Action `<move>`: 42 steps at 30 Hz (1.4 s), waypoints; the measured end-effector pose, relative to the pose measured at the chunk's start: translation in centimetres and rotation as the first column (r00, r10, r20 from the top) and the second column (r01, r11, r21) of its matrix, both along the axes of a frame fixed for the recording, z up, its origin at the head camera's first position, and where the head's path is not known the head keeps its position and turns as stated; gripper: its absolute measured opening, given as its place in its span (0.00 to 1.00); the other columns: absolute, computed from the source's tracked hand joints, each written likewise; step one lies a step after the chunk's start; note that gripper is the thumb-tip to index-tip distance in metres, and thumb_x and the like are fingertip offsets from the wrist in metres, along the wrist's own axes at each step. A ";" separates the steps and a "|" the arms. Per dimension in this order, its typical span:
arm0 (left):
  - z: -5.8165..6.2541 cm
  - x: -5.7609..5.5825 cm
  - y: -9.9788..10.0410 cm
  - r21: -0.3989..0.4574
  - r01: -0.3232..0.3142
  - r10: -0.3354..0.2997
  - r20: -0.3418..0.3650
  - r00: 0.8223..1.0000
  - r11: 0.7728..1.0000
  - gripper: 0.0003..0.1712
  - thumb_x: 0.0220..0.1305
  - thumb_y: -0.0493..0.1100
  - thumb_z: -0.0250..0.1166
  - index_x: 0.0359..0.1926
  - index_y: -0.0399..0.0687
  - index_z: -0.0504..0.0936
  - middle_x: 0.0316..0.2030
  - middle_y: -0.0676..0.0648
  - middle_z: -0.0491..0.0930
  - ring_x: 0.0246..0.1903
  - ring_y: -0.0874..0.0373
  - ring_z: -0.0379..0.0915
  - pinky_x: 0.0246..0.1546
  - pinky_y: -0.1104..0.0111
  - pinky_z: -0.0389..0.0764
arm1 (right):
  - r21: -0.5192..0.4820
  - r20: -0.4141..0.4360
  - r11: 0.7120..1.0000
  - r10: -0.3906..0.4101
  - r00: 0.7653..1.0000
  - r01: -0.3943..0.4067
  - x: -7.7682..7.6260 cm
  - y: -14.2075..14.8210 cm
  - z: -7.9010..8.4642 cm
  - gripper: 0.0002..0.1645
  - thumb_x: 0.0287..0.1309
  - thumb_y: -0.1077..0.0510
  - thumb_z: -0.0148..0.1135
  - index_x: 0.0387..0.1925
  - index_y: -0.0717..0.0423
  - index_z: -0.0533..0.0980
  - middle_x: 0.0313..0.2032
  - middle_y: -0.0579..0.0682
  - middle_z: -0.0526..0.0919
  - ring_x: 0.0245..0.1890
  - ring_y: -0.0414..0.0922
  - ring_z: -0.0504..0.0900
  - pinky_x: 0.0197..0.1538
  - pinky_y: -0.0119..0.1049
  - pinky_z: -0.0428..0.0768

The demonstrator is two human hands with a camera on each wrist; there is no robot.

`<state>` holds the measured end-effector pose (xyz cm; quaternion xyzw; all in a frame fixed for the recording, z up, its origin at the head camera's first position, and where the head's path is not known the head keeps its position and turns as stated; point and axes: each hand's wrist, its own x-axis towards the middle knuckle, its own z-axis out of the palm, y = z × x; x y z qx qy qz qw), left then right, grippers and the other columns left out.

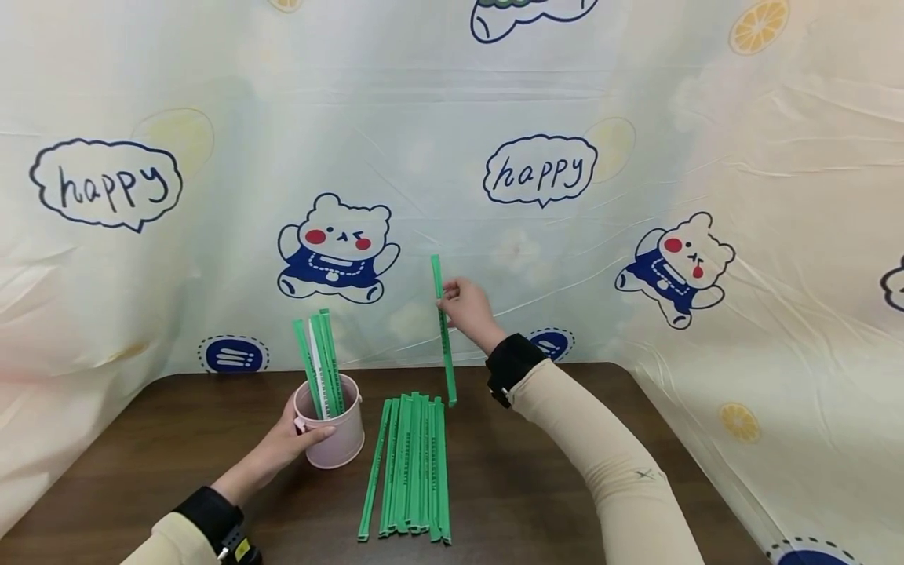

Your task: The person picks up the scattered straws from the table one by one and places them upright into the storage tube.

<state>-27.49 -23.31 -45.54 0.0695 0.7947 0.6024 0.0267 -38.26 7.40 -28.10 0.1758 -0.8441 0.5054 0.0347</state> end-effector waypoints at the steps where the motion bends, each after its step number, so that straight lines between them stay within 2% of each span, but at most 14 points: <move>1: 0.0 0.0 0.0 -0.002 -0.001 0.001 0.001 1.000 1.000 0.60 0.66 0.42 0.68 0.80 0.43 0.31 0.77 0.30 0.46 0.74 0.31 0.50 0.74 0.32 0.56 | -0.017 -0.016 1.000 -0.003 1.000 0.003 -0.1 -0.3 0.4 0.22 0.72 0.64 0.57 0.63 0.68 0.69 0.52 0.64 0.76 0.54 0.60 0.80 0.52 0.51 0.87; 5: 0.2 0.1 -0.2 -0.008 -0.003 0.003 0.007 1.000 1.000 0.61 0.66 0.43 0.68 0.80 0.43 0.30 0.77 0.30 0.46 0.74 0.30 0.50 0.73 0.32 0.55 | -0.119 -0.059 0.993 -0.027 0.998 0.020 -0.3 -2.1 2.0 0.21 0.72 0.64 0.57 0.62 0.66 0.70 0.51 0.61 0.77 0.53 0.57 0.81 0.52 0.51 0.87; 11: 0.2 0.0 -0.2 0.001 -0.008 0.008 0.010 1.000 1.000 0.60 0.67 0.43 0.68 0.80 0.44 0.30 0.77 0.30 0.45 0.74 0.31 0.49 0.74 0.32 0.55 | -0.283 -0.077 0.959 -0.019 0.997 -0.004 0.3 -6.0 3.6 0.20 0.71 0.64 0.58 0.61 0.65 0.71 0.50 0.61 0.79 0.51 0.53 0.83 0.51 0.49 0.88; 18: -0.2 -0.1 -0.1 0.005 -0.001 0.001 -0.011 1.000 1.000 0.60 0.66 0.42 0.68 0.80 0.43 0.31 0.77 0.30 0.47 0.74 0.31 0.50 0.74 0.33 0.57 | -0.275 -0.101 0.958 0.052 0.993 -0.078 2.1 -10.2 3.4 0.17 0.71 0.65 0.59 0.58 0.65 0.71 0.50 0.64 0.80 0.47 0.53 0.83 0.52 0.53 0.87; 22: -0.2 -0.1 -0.1 0.004 -0.003 0.003 -0.003 1.000 1.000 0.60 0.66 0.42 0.68 0.80 0.44 0.31 0.77 0.31 0.46 0.75 0.31 0.49 0.74 0.32 0.55 | -0.249 -0.120 0.963 0.075 0.990 -0.103 2.7 -11.7 2.3 0.16 0.71 0.65 0.59 0.57 0.64 0.72 0.49 0.64 0.80 0.44 0.53 0.83 0.50 0.53 0.87; 26: -0.1 -0.1 0.0 0.006 0.003 -0.003 -0.007 1.000 1.000 0.60 0.67 0.41 0.68 0.80 0.44 0.31 0.77 0.30 0.46 0.75 0.30 0.49 0.74 0.33 0.56 | -0.199 -0.121 0.972 0.101 0.988 -0.124 2.9 -12.4 0.2 0.15 0.71 0.66 0.58 0.56 0.64 0.71 0.49 0.64 0.79 0.43 0.51 0.82 0.49 0.51 0.88; 35: -0.2 0.1 0.0 -0.017 -0.020 0.020 -0.006 1.000 1.000 0.59 0.67 0.41 0.68 0.80 0.43 0.32 0.76 0.29 0.48 0.74 0.31 0.51 0.74 0.34 0.57 | -0.076 -0.044 0.984 0.159 0.986 -0.162 3.3 -12.6 -4.6 0.16 0.72 0.66 0.56 0.57 0.65 0.69 0.51 0.64 0.78 0.47 0.54 0.81 0.46 0.42 0.86; 42: -0.1 0.1 0.1 -0.011 -0.015 0.015 0.002 1.000 1.000 0.59 0.67 0.41 0.67 0.80 0.44 0.31 0.77 0.30 0.46 0.75 0.30 0.50 0.74 0.34 0.56 | -0.021 -0.034 0.987 0.160 0.986 -0.161 3.1 -12.9 -6.6 0.15 0.72 0.65 0.56 0.57 0.64 0.69 0.51 0.63 0.79 0.49 0.53 0.81 0.47 0.38 0.82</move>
